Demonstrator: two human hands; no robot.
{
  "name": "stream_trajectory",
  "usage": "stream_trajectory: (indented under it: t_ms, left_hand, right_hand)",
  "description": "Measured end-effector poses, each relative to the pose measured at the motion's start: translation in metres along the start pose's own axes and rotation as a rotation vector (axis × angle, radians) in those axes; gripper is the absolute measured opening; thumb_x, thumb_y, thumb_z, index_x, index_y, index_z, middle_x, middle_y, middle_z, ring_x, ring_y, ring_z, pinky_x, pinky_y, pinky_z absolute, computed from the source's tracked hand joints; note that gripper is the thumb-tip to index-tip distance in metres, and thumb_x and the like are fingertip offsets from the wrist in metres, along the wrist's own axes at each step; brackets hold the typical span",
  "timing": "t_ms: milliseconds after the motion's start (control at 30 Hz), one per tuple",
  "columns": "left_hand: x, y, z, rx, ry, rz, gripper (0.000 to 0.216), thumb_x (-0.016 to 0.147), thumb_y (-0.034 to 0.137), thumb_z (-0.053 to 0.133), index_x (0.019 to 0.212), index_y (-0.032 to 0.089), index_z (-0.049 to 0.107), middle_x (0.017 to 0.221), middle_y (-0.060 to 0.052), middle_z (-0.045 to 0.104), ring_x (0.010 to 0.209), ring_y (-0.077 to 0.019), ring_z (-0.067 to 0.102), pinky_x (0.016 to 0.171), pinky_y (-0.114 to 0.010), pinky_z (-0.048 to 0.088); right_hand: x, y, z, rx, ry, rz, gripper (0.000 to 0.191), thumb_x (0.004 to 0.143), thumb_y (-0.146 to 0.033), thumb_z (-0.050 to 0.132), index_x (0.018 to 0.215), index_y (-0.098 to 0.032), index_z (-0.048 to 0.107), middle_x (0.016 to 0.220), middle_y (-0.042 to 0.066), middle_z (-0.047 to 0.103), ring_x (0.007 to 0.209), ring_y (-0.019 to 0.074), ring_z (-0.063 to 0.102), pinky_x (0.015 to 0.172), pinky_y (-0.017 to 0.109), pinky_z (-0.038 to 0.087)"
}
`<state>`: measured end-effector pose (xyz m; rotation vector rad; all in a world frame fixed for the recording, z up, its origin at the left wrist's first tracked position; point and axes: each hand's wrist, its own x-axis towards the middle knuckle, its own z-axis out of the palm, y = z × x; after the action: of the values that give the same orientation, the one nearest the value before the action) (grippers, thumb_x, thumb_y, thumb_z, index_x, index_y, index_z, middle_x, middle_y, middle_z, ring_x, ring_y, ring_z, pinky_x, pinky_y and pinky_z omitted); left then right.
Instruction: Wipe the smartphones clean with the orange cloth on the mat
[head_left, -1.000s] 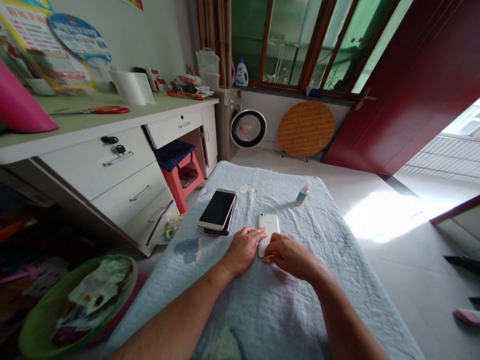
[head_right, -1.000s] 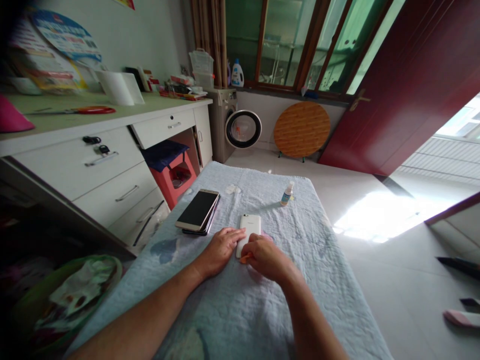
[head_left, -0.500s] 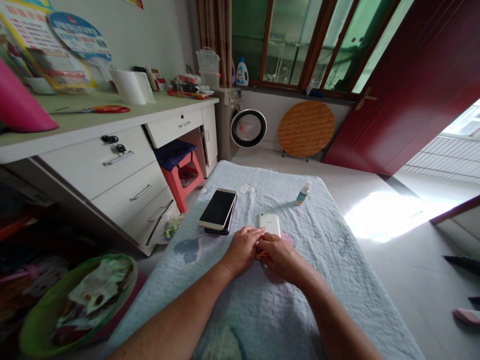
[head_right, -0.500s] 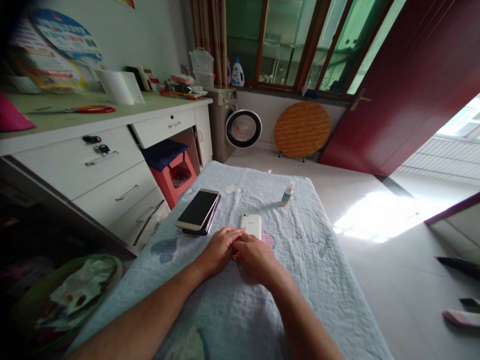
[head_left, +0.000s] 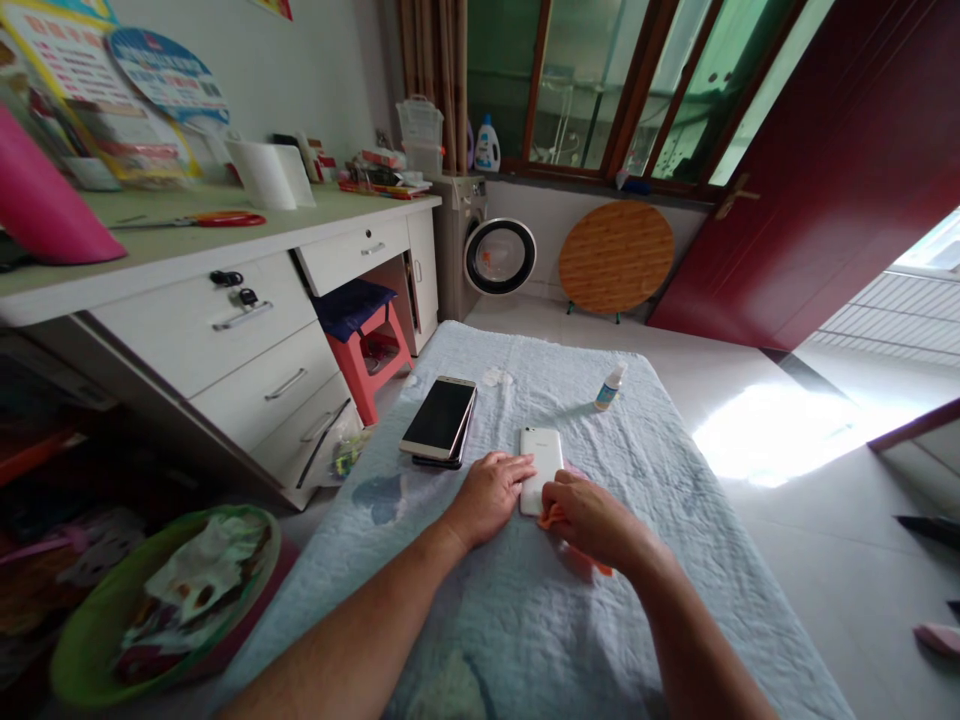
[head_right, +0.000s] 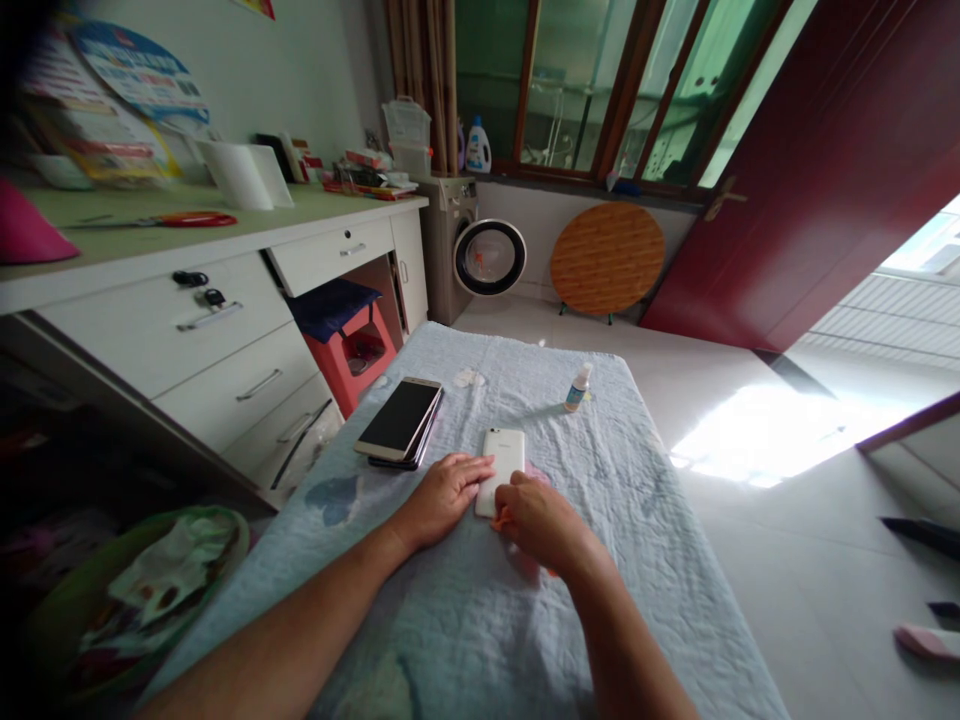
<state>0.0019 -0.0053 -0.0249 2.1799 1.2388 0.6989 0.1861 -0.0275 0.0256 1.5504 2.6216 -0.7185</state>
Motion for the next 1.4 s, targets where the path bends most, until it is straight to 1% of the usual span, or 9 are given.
stream_trajectory:
  t_ms: [167, 367, 500, 600, 700, 867, 1033, 1233, 1400]
  left_hand:
    - [0.000, 0.001, -0.005, -0.011, -0.045, 0.000, 0.037, 0.083, 0.008, 0.053, 0.113, 0.026, 0.068, 0.130, 0.003, 0.060, 0.115, -0.0194, 0.052, 0.105, -0.035, 0.039]
    - [0.001, 0.005, -0.010, -0.020, -0.073, -0.024, 0.035, 0.085, 0.013, 0.054, 0.114, 0.027, 0.067, 0.131, 0.002, 0.059, 0.115, -0.0201, 0.051, 0.105, -0.036, 0.038]
    - [0.000, 0.006, -0.010, -0.030, -0.068, -0.001, 0.035, 0.085, 0.015, 0.053, 0.115, 0.027, 0.067, 0.131, 0.001, 0.060, 0.116, -0.0203, 0.052, 0.105, -0.035, 0.038]
    - [0.000, 0.007, -0.010, -0.037, -0.048, 0.007, 0.036, 0.085, 0.014, 0.052, 0.117, 0.024, 0.066, 0.129, -0.001, 0.061, 0.115, -0.0203, 0.053, 0.104, -0.033, 0.039]
    - [0.000, 0.007, -0.009, -0.043, -0.029, -0.008, 0.038, 0.086, 0.015, 0.051, 0.121, 0.021, 0.064, 0.126, -0.003, 0.063, 0.113, -0.0202, 0.055, 0.103, -0.032, 0.040]
    - [0.000, 0.006, -0.009, -0.014, -0.059, 0.017, 0.031, 0.089, 0.020, 0.052, 0.115, 0.025, 0.067, 0.130, -0.001, 0.060, 0.115, -0.0208, 0.053, 0.104, -0.033, 0.039]
    - [0.000, 0.002, -0.009, 0.029, -0.093, 0.023, 0.029, 0.092, 0.028, 0.052, 0.117, 0.030, 0.066, 0.134, 0.001, 0.057, 0.116, -0.0216, 0.051, 0.104, -0.037, 0.038]
    - [0.001, 0.000, -0.006, 0.035, -0.069, 0.044, 0.031, 0.088, 0.020, 0.055, 0.115, 0.029, 0.067, 0.132, 0.002, 0.059, 0.116, -0.0208, 0.052, 0.104, -0.036, 0.039]
    - [0.000, -0.002, -0.005, 0.050, -0.060, 0.045, 0.032, 0.086, 0.018, 0.056, 0.114, 0.028, 0.068, 0.132, 0.002, 0.059, 0.114, -0.0205, 0.052, 0.104, -0.036, 0.039]
  right_hand:
    - [0.001, -0.006, 0.002, -0.107, 0.005, 0.039, 0.010, 0.081, -0.019, 0.057, 0.089, -0.017, 0.063, 0.092, 0.006, 0.061, 0.081, 0.0160, 0.056, 0.065, 0.024, 0.033]
    - [0.007, -0.014, 0.008, -0.151, 0.044, 0.021, 0.010, 0.081, -0.020, 0.056, 0.087, -0.018, 0.063, 0.092, 0.006, 0.062, 0.076, 0.0153, 0.057, 0.063, 0.025, 0.033]
    - [0.010, -0.018, 0.013, -0.091, 0.079, -0.011, 0.016, 0.081, -0.019, 0.052, 0.093, -0.019, 0.064, 0.095, 0.006, 0.063, 0.082, 0.0158, 0.058, 0.069, 0.024, 0.037]
    - [0.014, -0.020, 0.019, -0.017, 0.118, -0.061, 0.021, 0.082, -0.015, 0.051, 0.099, -0.018, 0.063, 0.104, 0.006, 0.062, 0.091, 0.0165, 0.059, 0.077, 0.024, 0.040]
    - [0.016, -0.023, 0.021, 0.029, 0.147, -0.091, 0.020, 0.081, -0.014, 0.052, 0.097, -0.018, 0.063, 0.110, 0.007, 0.061, 0.098, 0.0172, 0.058, 0.083, 0.024, 0.040]
    - [0.014, -0.023, 0.014, -0.004, 0.089, -0.009, 0.016, 0.083, -0.020, 0.053, 0.095, -0.018, 0.064, 0.101, 0.007, 0.063, 0.090, 0.0171, 0.060, 0.076, 0.024, 0.040]
    - [0.007, -0.013, 0.006, -0.093, 0.028, 0.059, 0.014, 0.082, -0.023, 0.057, 0.093, -0.018, 0.064, 0.095, 0.006, 0.062, 0.082, 0.0160, 0.058, 0.069, 0.024, 0.036]
    - [-0.001, -0.001, 0.000, -0.114, 0.001, 0.106, 0.011, 0.077, -0.018, 0.057, 0.087, -0.018, 0.064, 0.090, 0.006, 0.063, 0.078, 0.0157, 0.058, 0.063, 0.024, 0.034]
    - [-0.005, 0.008, -0.003, -0.109, -0.015, 0.124, 0.011, 0.075, -0.018, 0.058, 0.085, -0.018, 0.064, 0.091, 0.007, 0.064, 0.078, 0.0159, 0.058, 0.064, 0.024, 0.035]
